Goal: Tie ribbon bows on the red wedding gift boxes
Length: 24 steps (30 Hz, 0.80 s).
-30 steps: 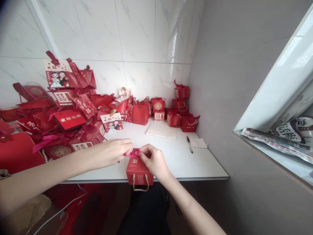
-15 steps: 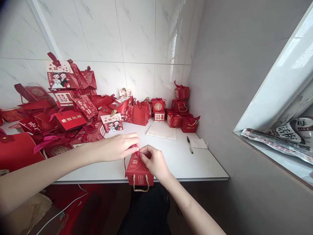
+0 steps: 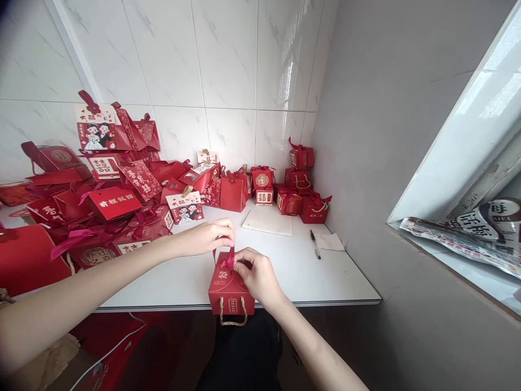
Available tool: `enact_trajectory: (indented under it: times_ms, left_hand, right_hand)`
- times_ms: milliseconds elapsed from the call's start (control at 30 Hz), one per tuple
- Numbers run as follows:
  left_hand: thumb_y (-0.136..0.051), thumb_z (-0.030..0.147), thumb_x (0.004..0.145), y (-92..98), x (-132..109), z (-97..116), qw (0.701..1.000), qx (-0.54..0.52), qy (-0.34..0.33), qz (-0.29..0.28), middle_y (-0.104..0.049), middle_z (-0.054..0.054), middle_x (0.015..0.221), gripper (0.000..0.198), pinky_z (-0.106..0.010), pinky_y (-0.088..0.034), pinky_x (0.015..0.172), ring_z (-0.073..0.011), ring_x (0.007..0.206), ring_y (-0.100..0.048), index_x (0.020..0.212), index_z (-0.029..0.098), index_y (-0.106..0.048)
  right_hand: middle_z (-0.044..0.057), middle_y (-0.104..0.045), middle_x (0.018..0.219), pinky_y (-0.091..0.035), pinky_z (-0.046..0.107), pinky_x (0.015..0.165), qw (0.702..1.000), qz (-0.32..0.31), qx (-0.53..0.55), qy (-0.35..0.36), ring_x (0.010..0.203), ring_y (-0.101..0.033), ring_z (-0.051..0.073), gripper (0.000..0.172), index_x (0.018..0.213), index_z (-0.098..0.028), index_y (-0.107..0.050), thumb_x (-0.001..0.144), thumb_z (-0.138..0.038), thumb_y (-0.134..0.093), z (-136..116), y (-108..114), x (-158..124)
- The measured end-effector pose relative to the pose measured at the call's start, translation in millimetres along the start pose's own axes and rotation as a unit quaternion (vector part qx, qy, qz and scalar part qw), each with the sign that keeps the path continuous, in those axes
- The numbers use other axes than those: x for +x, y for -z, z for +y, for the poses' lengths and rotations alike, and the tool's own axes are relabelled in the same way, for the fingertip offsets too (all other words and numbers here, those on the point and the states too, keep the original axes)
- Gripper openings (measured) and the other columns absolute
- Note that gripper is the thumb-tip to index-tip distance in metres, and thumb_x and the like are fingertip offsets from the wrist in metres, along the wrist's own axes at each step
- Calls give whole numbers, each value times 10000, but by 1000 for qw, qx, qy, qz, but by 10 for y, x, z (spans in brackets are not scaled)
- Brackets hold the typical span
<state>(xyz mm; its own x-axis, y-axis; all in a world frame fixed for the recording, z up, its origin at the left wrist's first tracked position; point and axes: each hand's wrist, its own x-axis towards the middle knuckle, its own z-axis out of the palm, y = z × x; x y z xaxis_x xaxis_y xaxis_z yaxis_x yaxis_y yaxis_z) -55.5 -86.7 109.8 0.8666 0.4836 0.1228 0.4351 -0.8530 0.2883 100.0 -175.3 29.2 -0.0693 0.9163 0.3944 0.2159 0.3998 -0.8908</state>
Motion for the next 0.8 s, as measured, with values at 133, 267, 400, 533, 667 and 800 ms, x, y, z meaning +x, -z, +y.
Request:
enact_trajectory:
  times_ms: [133, 267, 400, 533, 667, 800]
  left_hand:
    - [-434, 255, 869, -151, -12, -54, 999, -33, 8, -16, -568, -35, 900, 243, -258, -432, 759, -140, 798, -567, 799, 166, -649]
    - [-434, 184, 854, -208, -61, 7, 1000, -5, 3, -12, -563, -45, 915, 228, -253, -431, 768, -140, 822, -561, 777, 162, -647]
    - [-398, 174, 864, -208, -109, 33, 997, 77, -7, 16, -553, -46, 867, 246, -280, -421, 749, -160, 815, -538, 794, 165, -633]
    - [-371, 202, 873, -173, -122, 19, 994, 104, 4, 26, -544, -29, 782, 281, -280, -408, 731, -164, 798, -524, 730, 169, -611]
    - [-397, 236, 868, -130, -92, 14, 993, 119, 4, 22, -542, -21, 741, 288, -278, -396, 717, -162, 764, -519, 677, 170, -603]
    - [-414, 207, 870, -146, -59, 28, 994, 109, -5, 1, -571, -26, 762, 252, -277, -396, 702, -165, 759, -538, 715, 174, -609]
  right_hand:
    - [24, -620, 801, -454, 276, 693, 1000, 14, 7, -10, 754, -579, 176, 167, 759, -195, -648, 805, -327, -555, 15, -4, -7]
    - [34, -624, 800, -466, 297, 706, 999, 33, 14, -24, 761, -582, 188, 188, 771, -192, -620, 813, -365, -557, 32, -14, -13]
    - [46, -614, 828, -472, 303, 722, 999, 46, 11, -7, 778, -576, 185, 175, 802, -198, -609, 819, -365, -555, 61, -17, -18]
    - [80, -529, 1012, -468, 307, 762, 997, 67, -33, 25, 1001, -522, 223, 152, 758, -208, -625, 799, -341, -562, 54, -7, -15]
    - [46, -557, 942, -453, 306, 768, 999, 12, -29, 26, 910, -552, 192, 113, 769, -226, -625, 815, -280, -536, 25, -7, -6]
    - [40, -559, 897, -462, 299, 720, 999, 25, 0, 24, 838, -564, 183, 103, 783, -222, -611, 816, -283, -535, 46, -28, -4]
